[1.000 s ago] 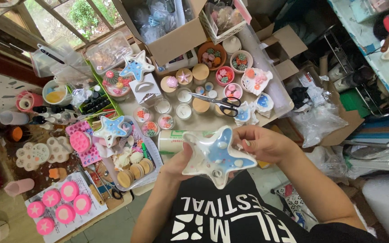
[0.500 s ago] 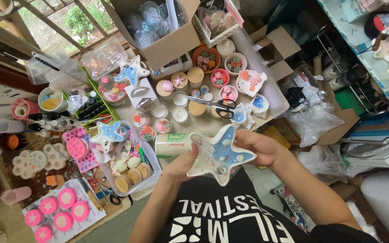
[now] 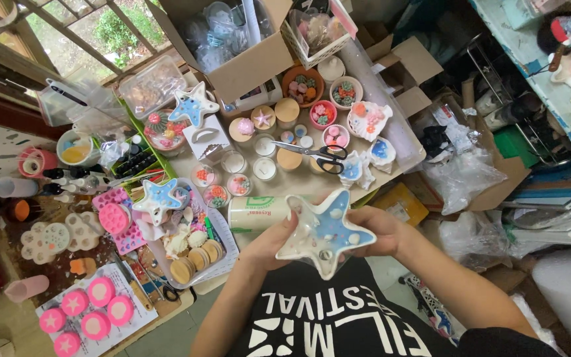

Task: Decorating a starfish-shaped candle or soap mold with small beads and trimming plastic wrap.

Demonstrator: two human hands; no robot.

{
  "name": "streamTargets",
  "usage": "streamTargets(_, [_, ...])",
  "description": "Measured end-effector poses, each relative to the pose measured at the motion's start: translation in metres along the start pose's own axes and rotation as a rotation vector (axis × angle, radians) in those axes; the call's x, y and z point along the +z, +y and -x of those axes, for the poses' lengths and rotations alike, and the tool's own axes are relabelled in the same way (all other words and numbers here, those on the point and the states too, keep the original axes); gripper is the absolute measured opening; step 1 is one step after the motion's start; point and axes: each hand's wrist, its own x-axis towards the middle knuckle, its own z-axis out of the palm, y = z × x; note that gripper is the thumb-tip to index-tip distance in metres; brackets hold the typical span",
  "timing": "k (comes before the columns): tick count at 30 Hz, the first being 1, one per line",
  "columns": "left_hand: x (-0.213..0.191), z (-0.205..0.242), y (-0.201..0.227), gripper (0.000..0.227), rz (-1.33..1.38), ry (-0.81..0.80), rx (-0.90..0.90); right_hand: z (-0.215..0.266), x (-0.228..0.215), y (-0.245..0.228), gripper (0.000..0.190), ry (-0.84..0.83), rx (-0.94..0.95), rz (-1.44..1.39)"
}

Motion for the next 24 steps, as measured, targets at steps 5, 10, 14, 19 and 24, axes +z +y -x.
streamTargets(5, [-0.064,-0.001,-0.045,0.081,0.040,0.110,-0.117,0.011,-0.012,0.018,0.053,0.168,0.041,-0.071])
streamTargets(10, [-0.055,0.002,-0.039,0.084,0.020,-0.080,-0.122,0.019,0.001,0.017,0.050,0.279,-0.044,0.110])
streamTargets(14, [-0.073,0.002,-0.038,0.087,-0.139,-0.124,-0.213,0.029,0.053,-0.015,0.040,0.197,-0.282,0.578])
streamTargets(19, [-0.079,0.011,-0.038,0.092,-0.123,-0.234,-0.372,0.043,0.143,-0.030,0.034,-0.061,-0.482,1.174])
streamTargets(24, [-0.073,0.017,-0.039,0.099,0.073,-0.295,-0.353,0.040,0.163,-0.024,0.033,-0.114,-0.846,1.831])
